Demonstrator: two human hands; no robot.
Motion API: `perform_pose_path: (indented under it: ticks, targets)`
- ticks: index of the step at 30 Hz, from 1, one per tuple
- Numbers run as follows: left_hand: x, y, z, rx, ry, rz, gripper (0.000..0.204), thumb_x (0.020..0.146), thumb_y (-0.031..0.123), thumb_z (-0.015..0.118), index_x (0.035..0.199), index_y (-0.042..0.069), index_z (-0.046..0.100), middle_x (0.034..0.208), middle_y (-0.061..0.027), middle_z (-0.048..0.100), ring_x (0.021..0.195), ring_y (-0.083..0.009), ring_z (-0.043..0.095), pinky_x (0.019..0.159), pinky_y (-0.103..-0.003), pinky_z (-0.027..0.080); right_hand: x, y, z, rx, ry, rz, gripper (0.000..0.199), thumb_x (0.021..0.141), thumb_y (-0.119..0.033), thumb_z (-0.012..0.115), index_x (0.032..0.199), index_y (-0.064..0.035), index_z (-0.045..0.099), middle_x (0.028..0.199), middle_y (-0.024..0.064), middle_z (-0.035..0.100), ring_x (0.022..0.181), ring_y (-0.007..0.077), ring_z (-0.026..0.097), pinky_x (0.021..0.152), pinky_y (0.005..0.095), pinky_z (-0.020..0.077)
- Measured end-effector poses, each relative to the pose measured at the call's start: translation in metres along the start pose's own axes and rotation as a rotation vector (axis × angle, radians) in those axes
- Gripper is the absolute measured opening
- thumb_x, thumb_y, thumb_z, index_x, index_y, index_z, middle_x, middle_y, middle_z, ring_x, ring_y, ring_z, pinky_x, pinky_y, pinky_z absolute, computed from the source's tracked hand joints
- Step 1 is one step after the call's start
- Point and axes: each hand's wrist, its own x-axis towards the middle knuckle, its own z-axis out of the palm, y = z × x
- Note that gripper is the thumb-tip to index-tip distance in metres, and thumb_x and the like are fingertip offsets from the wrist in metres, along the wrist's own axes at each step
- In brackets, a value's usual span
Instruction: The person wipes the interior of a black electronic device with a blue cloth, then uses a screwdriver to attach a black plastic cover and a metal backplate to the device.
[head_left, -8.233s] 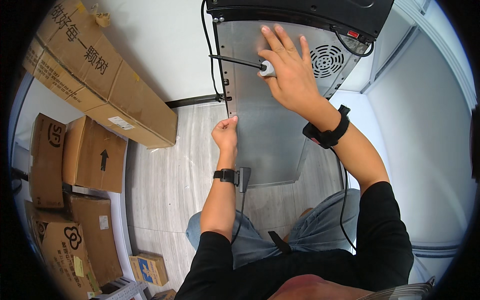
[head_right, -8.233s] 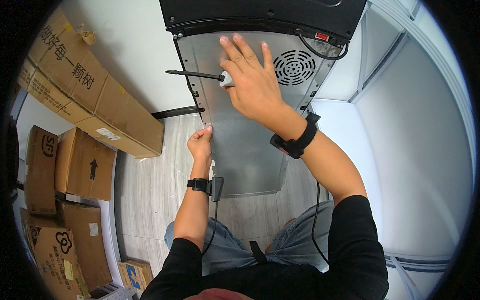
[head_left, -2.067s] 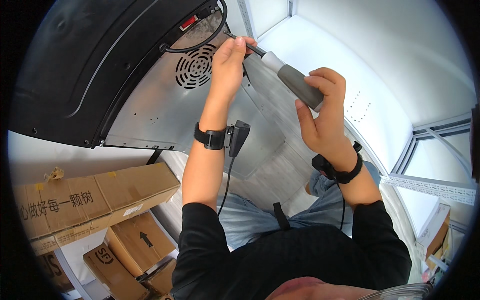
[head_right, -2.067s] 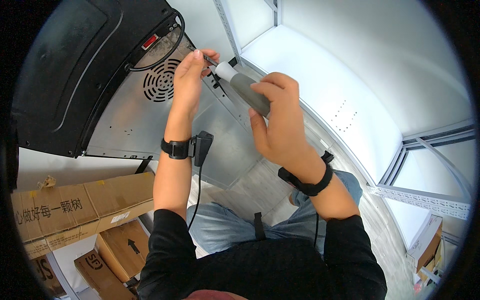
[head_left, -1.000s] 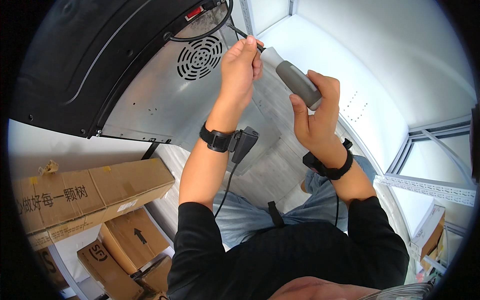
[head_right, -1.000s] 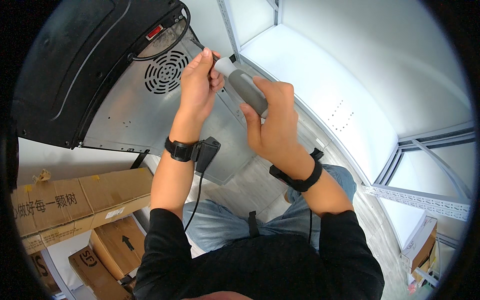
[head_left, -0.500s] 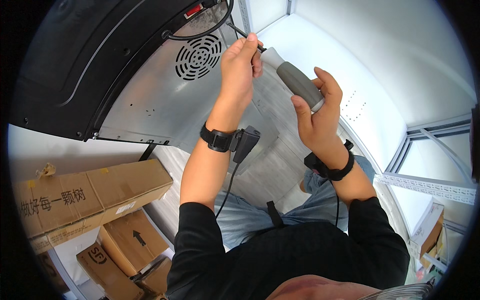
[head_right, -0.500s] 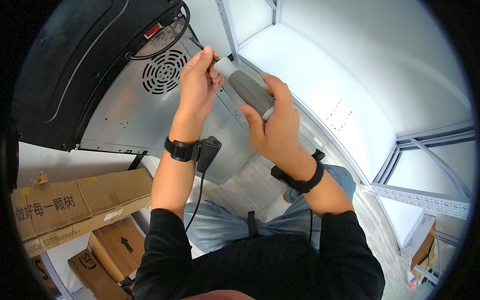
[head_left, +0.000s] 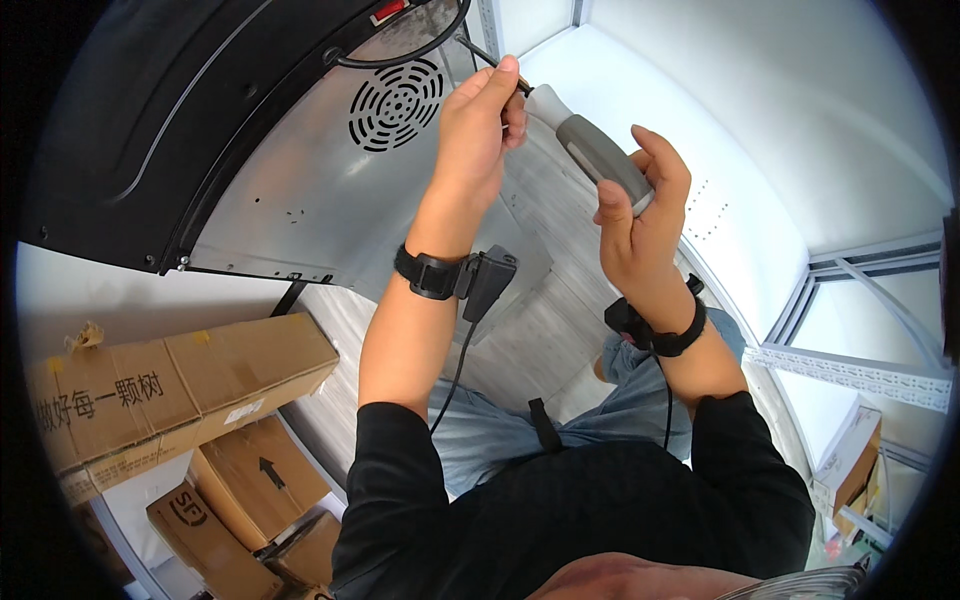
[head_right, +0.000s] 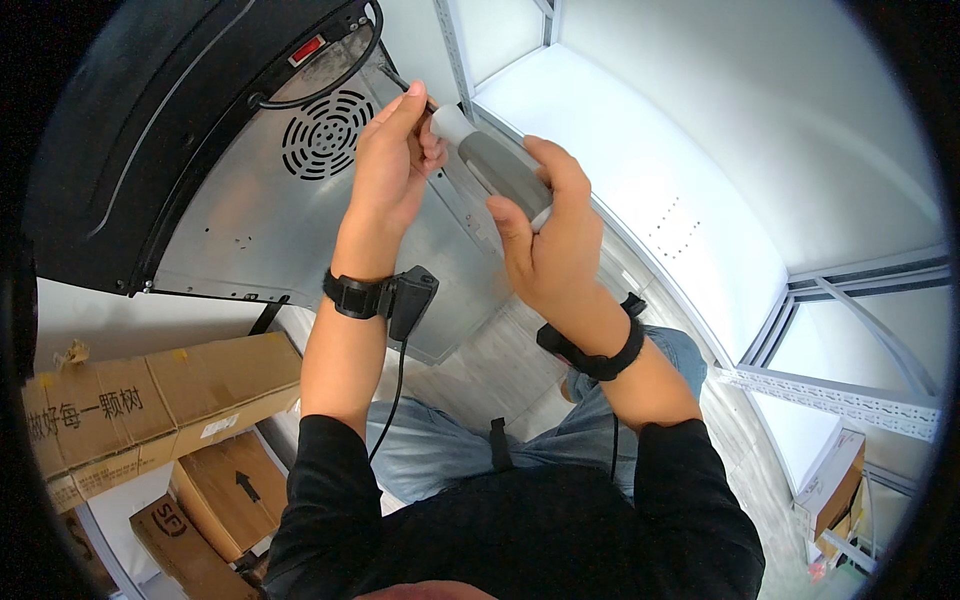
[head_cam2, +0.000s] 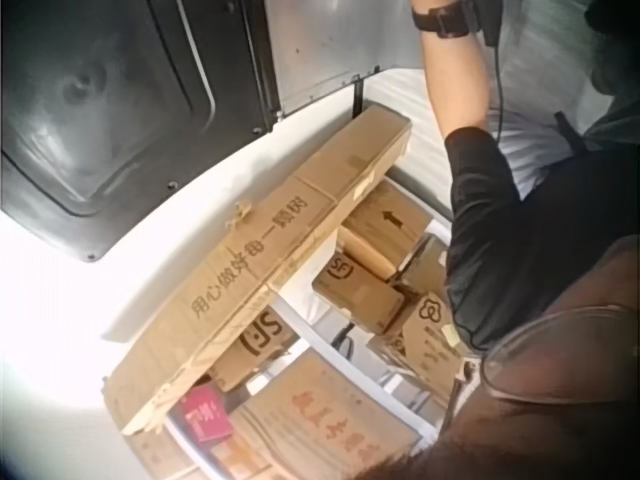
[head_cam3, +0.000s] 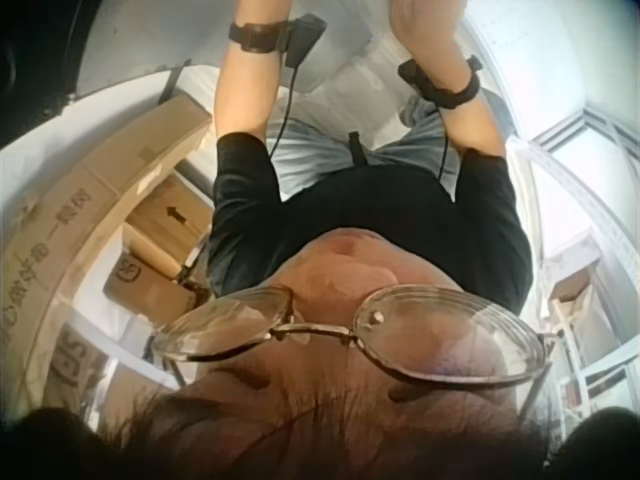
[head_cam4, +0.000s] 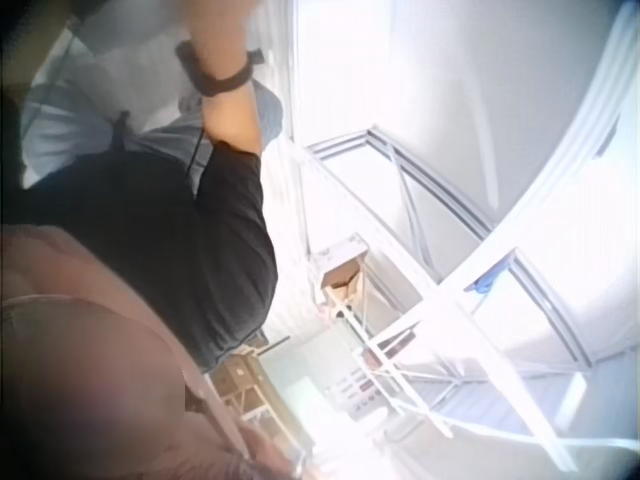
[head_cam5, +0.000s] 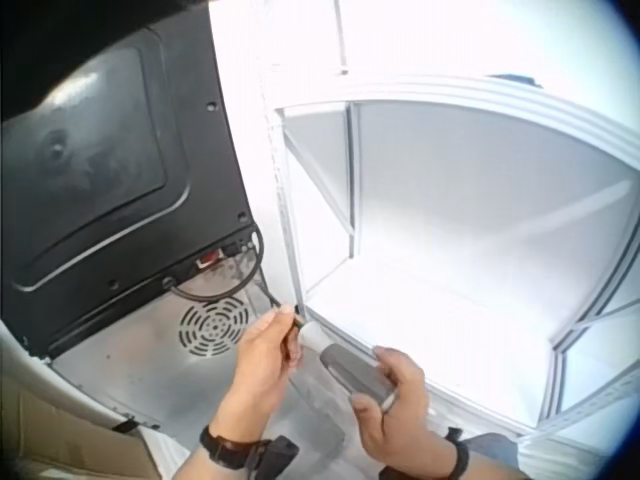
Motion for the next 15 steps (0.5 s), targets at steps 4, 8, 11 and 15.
perform_pose_path:
  ticks: [4, 8, 11, 15]
  targets:
    - [-0.006, 0.010, 0.010, -0.019, 0.044, -0.010, 0.027, 0.097, 0.027, 0.054, 0.082, 0.005, 0.058, 0.055, 0.0028, 0.044, 0.050, -0.0080, 0.036, 0.049, -0.024, 0.029, 0.009, 0.003, 0.007, -0.093, 0.123, -0.172, 0.055, 0.090, -0.015, 0.063, 0.133, 0.0023, 0.033, 0.086, 0.0156, 0.056, 0.073, 0.0206, 0.058, 0.069, 0.0310, 0.0467]
    - [-0.004, 0.006, 0.003, 0.022, 0.017, 0.013, 0.026, 0.097, 0.028, 0.054, 0.083, 0.006, 0.058, 0.058, 0.0032, 0.045, 0.052, -0.0079, 0.038, 0.051, -0.023, 0.031, 0.008, 0.004, 0.007, -0.041, 0.096, -0.215, 0.055, 0.092, -0.017, 0.062, 0.133, 0.0015, 0.030, 0.077, 0.0131, 0.058, 0.067, 0.0192, 0.058, 0.066, 0.0291, 0.0459]
    - [0.000, 0.004, -0.001, 0.064, 0.012, 0.003, 0.026, 0.097, 0.028, 0.055, 0.084, 0.006, 0.057, 0.059, 0.0038, 0.045, 0.053, -0.0077, 0.040, 0.052, -0.023, 0.032, 0.006, -0.014, 0.002, 0.157, -0.022, 0.114, 0.055, 0.091, -0.017, 0.063, 0.133, 0.0007, 0.031, 0.077, 0.0138, 0.060, 0.066, 0.0188, 0.059, 0.063, 0.0291, 0.0459]
    - [0.000, 0.003, 0.002, 0.073, 0.032, -0.026, 0.024, 0.096, 0.027, 0.056, 0.089, 0.005, 0.059, 0.065, 0.0025, 0.049, 0.055, -0.0078, 0.044, 0.053, -0.022, 0.034, 0.012, -0.012, -0.008, 0.111, -0.102, 0.206, 0.046, 0.093, -0.027, 0.062, 0.126, -0.0011, 0.043, 0.075, 0.0115, 0.061, 0.063, 0.0146, 0.058, 0.058, 0.0255, 0.0433]
